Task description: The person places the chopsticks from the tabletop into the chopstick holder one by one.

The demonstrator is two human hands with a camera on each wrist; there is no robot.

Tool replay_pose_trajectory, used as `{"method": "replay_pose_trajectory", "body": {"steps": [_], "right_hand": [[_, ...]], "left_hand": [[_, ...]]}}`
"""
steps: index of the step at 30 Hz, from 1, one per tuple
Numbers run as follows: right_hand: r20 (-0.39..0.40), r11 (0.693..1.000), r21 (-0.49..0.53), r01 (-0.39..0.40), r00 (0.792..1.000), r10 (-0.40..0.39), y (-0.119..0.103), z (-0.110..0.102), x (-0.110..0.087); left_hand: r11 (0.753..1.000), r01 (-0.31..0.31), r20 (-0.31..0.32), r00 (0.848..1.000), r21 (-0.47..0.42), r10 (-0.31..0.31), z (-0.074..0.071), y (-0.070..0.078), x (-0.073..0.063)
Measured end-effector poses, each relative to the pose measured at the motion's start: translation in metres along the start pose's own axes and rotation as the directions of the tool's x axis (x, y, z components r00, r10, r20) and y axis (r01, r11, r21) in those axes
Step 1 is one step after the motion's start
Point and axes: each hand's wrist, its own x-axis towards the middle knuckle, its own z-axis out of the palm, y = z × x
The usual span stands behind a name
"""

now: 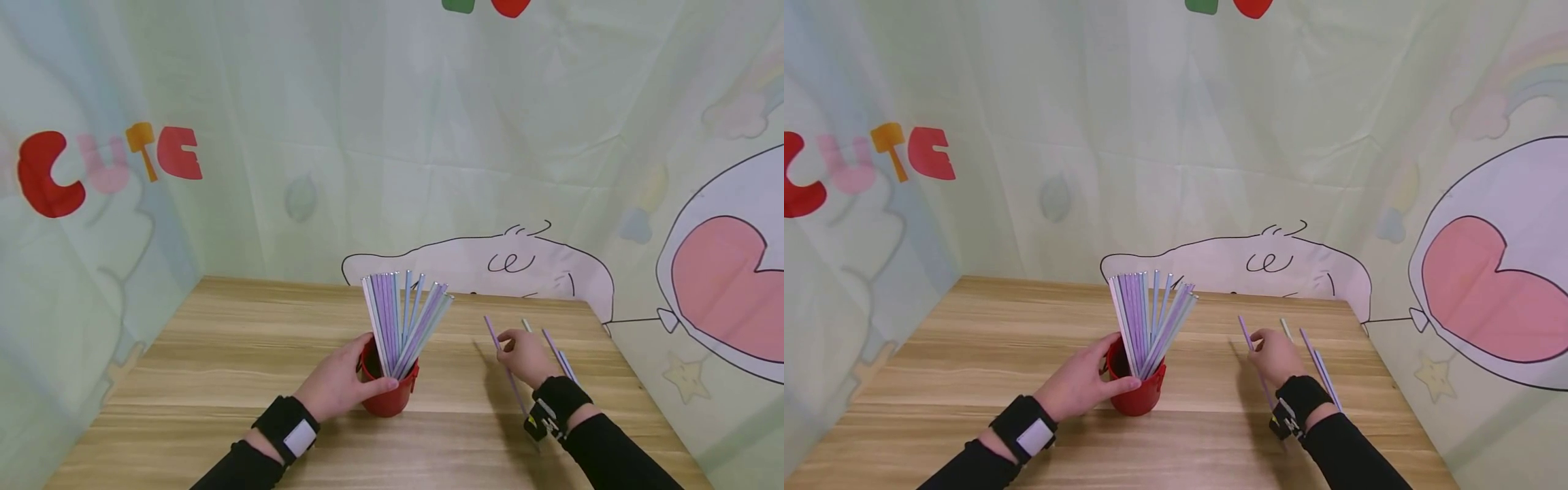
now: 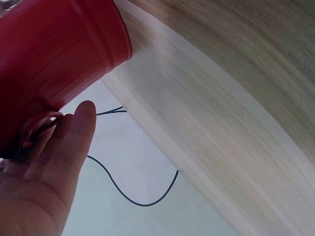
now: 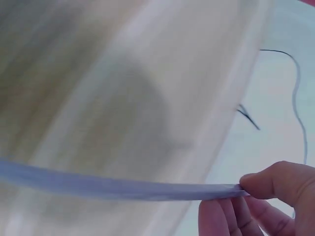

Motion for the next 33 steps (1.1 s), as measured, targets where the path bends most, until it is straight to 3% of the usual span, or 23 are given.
{"method": "replay_pose_trajectory", "body": {"steps": [12,19,28,33], "right_hand": [[-0.066,0.978,0.209,0.016,0.998,-0.002,-0.031,-0.029,-0.002],[-0.133,0.941,0.331,0.076,0.991,-0.033,-0.052,-0.041,-0.007],[-0.228,0.855,0.487,0.177,0.971,-0.071,-0.074,-0.046,-0.014],[-0.279,0.785,0.578,0.226,0.958,-0.070,-0.089,-0.046,-0.021]], "left_hand": [[1.000,0.000,-0.002,1.000,-0.010,0.000,-0.001,0.000,-0.001],[1.000,0.002,0.001,1.000,-0.008,-0.002,-0.001,0.000,0.000],[1.000,0.021,0.000,1.000,0.002,-0.021,0.000,0.002,0.000],[1.000,0.014,-0.003,1.000,0.000,-0.014,0.000,0.001,0.000]]}}
